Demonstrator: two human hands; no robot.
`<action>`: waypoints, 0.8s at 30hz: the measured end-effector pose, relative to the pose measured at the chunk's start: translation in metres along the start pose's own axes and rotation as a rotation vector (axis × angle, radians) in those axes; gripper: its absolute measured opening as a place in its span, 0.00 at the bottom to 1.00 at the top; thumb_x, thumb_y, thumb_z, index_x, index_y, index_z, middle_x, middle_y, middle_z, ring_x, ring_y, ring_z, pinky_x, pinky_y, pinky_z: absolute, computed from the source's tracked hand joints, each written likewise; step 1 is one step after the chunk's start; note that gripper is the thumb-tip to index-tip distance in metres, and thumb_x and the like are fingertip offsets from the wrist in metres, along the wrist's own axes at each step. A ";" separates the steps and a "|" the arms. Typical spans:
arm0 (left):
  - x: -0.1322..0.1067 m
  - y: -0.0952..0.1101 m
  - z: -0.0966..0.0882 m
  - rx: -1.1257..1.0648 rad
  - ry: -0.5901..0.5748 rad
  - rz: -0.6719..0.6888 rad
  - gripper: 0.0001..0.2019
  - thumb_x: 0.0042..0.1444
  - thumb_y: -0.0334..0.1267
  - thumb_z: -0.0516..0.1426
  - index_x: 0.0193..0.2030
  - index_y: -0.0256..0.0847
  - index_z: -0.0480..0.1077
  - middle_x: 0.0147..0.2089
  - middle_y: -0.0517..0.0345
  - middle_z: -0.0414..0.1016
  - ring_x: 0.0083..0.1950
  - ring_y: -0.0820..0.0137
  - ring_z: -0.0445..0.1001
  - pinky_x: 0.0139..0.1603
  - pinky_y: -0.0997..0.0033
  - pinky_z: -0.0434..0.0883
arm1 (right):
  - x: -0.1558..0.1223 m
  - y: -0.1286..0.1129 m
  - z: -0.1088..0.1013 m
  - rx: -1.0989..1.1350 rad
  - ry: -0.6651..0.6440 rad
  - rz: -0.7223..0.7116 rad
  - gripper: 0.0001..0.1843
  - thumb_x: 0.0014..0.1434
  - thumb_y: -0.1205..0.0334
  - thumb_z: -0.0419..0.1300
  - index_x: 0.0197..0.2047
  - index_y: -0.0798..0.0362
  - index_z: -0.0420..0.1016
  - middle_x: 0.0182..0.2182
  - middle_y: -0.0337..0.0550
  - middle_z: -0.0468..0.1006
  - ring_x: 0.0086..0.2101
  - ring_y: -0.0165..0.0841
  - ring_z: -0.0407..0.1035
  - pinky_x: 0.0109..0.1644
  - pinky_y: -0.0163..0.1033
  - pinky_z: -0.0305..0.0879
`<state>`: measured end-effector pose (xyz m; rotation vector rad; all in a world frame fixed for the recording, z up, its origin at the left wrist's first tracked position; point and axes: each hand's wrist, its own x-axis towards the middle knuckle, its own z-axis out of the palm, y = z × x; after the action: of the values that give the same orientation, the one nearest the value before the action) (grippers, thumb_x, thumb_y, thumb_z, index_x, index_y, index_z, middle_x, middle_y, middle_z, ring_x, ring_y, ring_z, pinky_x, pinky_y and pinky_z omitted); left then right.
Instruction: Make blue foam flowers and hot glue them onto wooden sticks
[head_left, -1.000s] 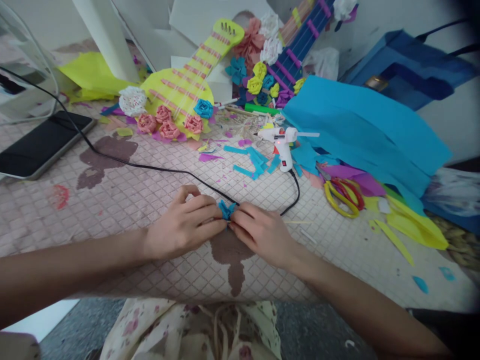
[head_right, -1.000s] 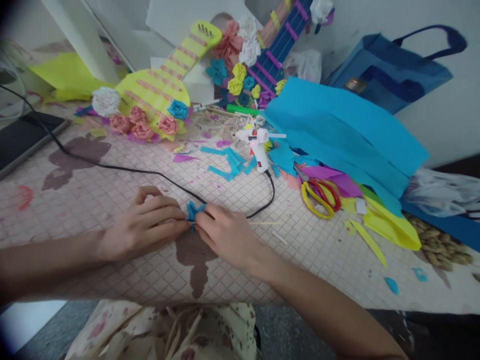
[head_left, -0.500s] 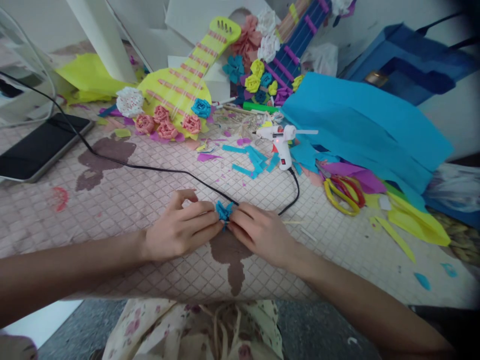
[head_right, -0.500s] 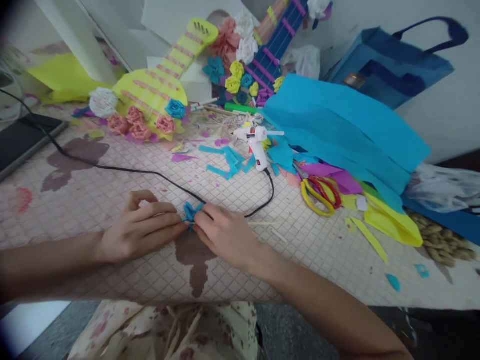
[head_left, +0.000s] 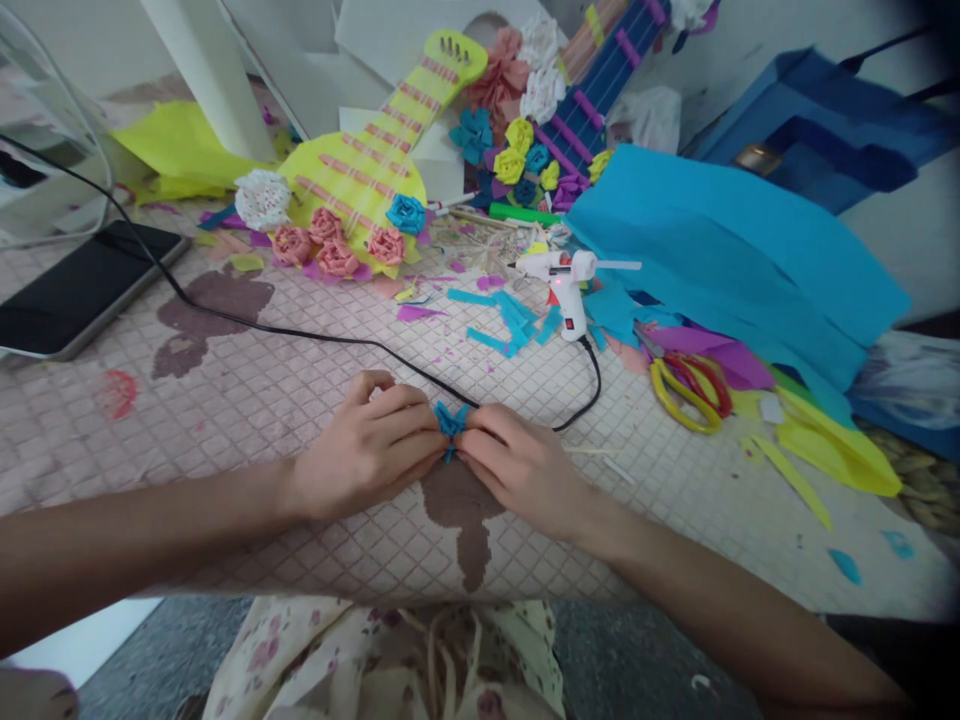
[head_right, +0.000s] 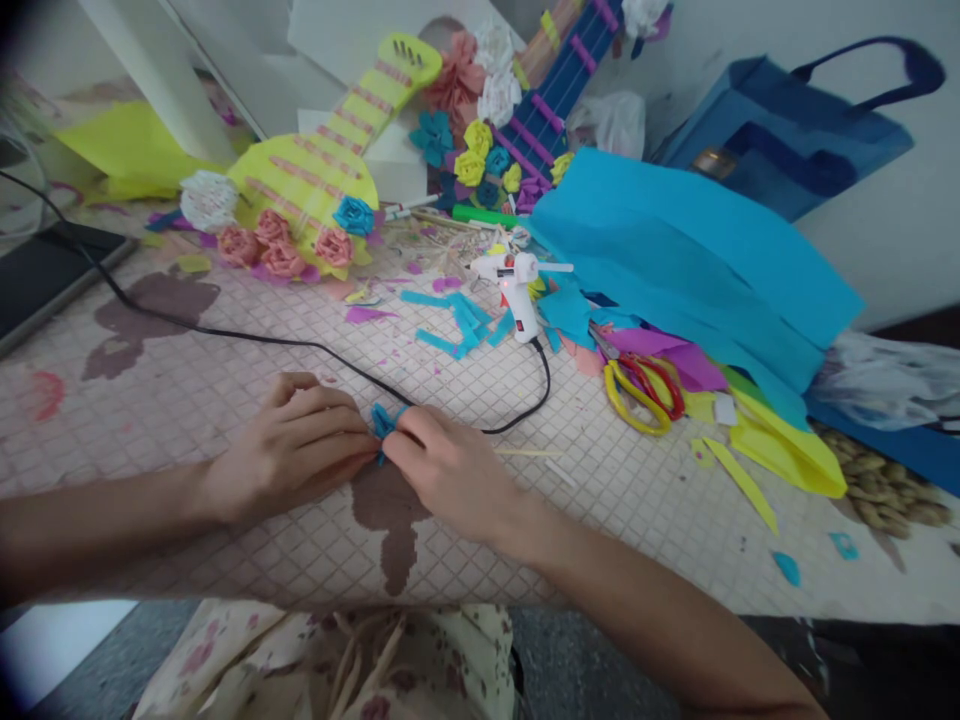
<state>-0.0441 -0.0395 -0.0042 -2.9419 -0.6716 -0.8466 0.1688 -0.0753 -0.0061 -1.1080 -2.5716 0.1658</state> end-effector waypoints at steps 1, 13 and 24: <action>-0.001 -0.001 0.001 -0.018 -0.001 -0.017 0.03 0.62 0.34 0.54 0.38 0.42 0.69 0.36 0.62 0.76 0.42 0.67 0.69 0.46 0.59 0.58 | 0.000 0.000 0.001 0.000 0.012 0.002 0.10 0.65 0.67 0.50 0.38 0.55 0.72 0.37 0.45 0.71 0.36 0.32 0.65 0.37 0.37 0.64; -0.003 -0.002 0.005 -0.070 -0.020 -0.080 0.02 0.61 0.35 0.56 0.37 0.41 0.69 0.36 0.59 0.75 0.42 0.66 0.69 0.45 0.58 0.59 | 0.000 -0.003 -0.002 0.084 0.045 0.038 0.08 0.65 0.64 0.51 0.37 0.55 0.70 0.37 0.45 0.71 0.38 0.33 0.67 0.39 0.37 0.65; 0.000 0.002 0.004 -0.068 -0.044 -0.115 0.05 0.62 0.36 0.54 0.36 0.41 0.68 0.35 0.59 0.74 0.41 0.66 0.68 0.45 0.57 0.58 | -0.001 -0.003 0.000 0.129 0.025 0.082 0.07 0.64 0.65 0.51 0.36 0.55 0.68 0.35 0.44 0.70 0.37 0.32 0.65 0.40 0.37 0.65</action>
<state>-0.0414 -0.0410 -0.0080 -3.0152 -0.8392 -0.8308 0.1671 -0.0781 -0.0060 -1.1601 -2.4561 0.3308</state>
